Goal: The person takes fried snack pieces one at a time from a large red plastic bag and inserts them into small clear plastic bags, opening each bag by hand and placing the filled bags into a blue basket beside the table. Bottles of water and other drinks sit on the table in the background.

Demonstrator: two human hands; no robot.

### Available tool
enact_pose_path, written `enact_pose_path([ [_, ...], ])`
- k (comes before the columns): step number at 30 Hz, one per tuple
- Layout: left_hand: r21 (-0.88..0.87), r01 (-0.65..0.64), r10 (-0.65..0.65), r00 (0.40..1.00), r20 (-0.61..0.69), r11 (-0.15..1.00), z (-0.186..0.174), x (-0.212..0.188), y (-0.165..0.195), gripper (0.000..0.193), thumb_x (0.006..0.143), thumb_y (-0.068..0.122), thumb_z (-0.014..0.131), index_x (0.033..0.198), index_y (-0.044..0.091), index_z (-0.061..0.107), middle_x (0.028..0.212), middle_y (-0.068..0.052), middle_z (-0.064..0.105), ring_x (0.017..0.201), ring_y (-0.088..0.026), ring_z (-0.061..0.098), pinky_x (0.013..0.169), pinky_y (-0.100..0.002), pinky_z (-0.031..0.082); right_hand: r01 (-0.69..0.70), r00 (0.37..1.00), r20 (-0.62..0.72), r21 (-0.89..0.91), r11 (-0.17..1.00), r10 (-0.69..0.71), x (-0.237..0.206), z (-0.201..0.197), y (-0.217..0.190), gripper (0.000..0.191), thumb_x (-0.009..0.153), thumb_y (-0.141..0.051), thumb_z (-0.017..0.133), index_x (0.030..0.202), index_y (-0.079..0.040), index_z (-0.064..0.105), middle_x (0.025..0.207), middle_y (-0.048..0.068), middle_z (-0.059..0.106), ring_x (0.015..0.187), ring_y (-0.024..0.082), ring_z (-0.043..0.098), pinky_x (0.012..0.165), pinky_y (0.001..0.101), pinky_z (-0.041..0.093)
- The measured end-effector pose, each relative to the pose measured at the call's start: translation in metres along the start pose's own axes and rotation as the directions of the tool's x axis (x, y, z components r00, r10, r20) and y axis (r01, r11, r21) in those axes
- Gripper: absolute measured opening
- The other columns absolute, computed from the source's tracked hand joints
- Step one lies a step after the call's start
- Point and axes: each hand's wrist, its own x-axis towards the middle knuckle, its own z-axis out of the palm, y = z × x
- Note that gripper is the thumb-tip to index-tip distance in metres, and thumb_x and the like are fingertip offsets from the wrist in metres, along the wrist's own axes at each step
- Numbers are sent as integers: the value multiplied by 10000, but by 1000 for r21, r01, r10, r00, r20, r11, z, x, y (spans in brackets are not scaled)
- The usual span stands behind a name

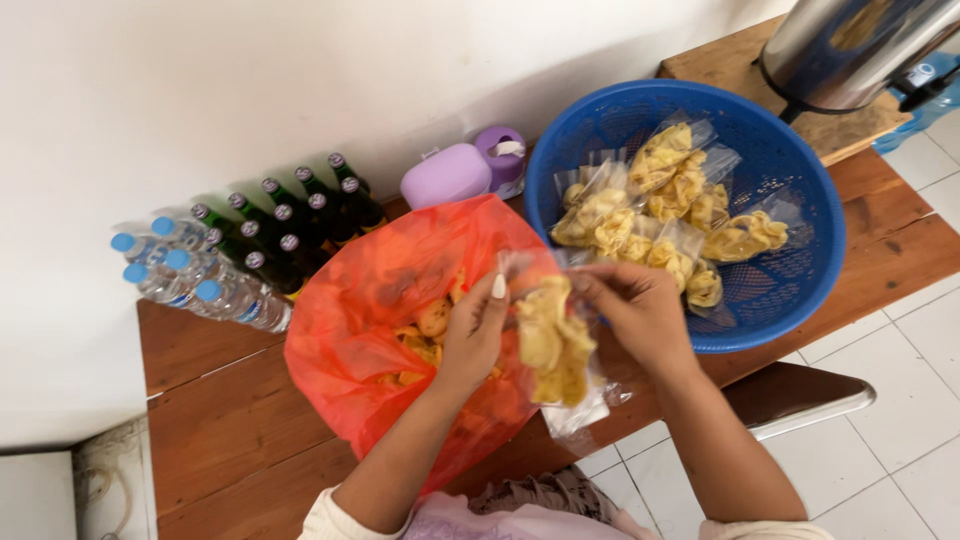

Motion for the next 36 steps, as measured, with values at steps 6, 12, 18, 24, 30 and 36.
enact_pose_path([
  [6, 69, 48, -44, 998, -50, 996, -2, 1, 15, 414, 1069, 269, 453, 1402, 48, 564, 1481, -95, 576, 1216, -237, 669, 971, -391, 562, -63, 987, -114, 388, 919, 116, 57, -89, 37, 192, 1065, -240, 623, 1022, -73, 711, 932, -25, 693, 877, 82, 668, 823, 316, 564],
  [12, 53, 172, -166, 980, -112, 984, 8, -8, 21, 374, 1056, 247, 471, 1311, 26, 630, 1437, -118, 624, 1131, -245, 702, 965, -393, 554, -46, 999, 41, 825, 563, 21, 85, -144, 74, 327, 1130, -236, 507, 846, -124, 624, 707, 12, 657, 700, 173, 651, 779, 423, 578],
  [18, 70, 212, -199, 968, -156, 975, 24, -7, 16, 320, 1058, 210, 477, 1210, 9, 674, 1387, -138, 653, 1076, -242, 712, 966, -396, 553, -372, 791, 371, 923, 98, -487, 107, -152, 96, 467, 1198, -191, 385, 791, -62, 575, 521, 25, 544, 458, 154, 549, 649, 369, 581],
  [24, 66, 190, -182, 977, -108, 980, 35, -8, 10, 289, 1043, 149, 490, 1214, 0, 669, 1357, -142, 669, 1099, -232, 696, 993, -397, 544, -173, 901, 274, 938, 300, -335, 121, -154, 72, 398, 1269, -177, 426, 992, -8, 655, 761, 88, 665, 712, 218, 725, 690, 382, 587],
  [30, 95, 253, -234, 956, -175, 963, 32, -19, 8, 305, 1043, 158, 483, 1202, -14, 679, 1284, -147, 700, 1072, -241, 711, 995, -401, 552, -68, 856, -312, 723, 687, 413, 189, -134, 85, 251, 1052, -215, 457, 1061, -38, 635, 952, 53, 721, 860, 153, 699, 759, 285, 592],
  [36, 107, 236, -209, 954, -213, 966, 28, -35, 11, 302, 1034, 161, 496, 1197, -14, 680, 1293, -146, 699, 1091, -243, 711, 995, -401, 551, -5, 857, -275, 841, 542, 435, 240, -105, 111, 178, 1085, -184, 516, 999, -36, 565, 864, 29, 622, 751, 141, 618, 689, 289, 564],
])
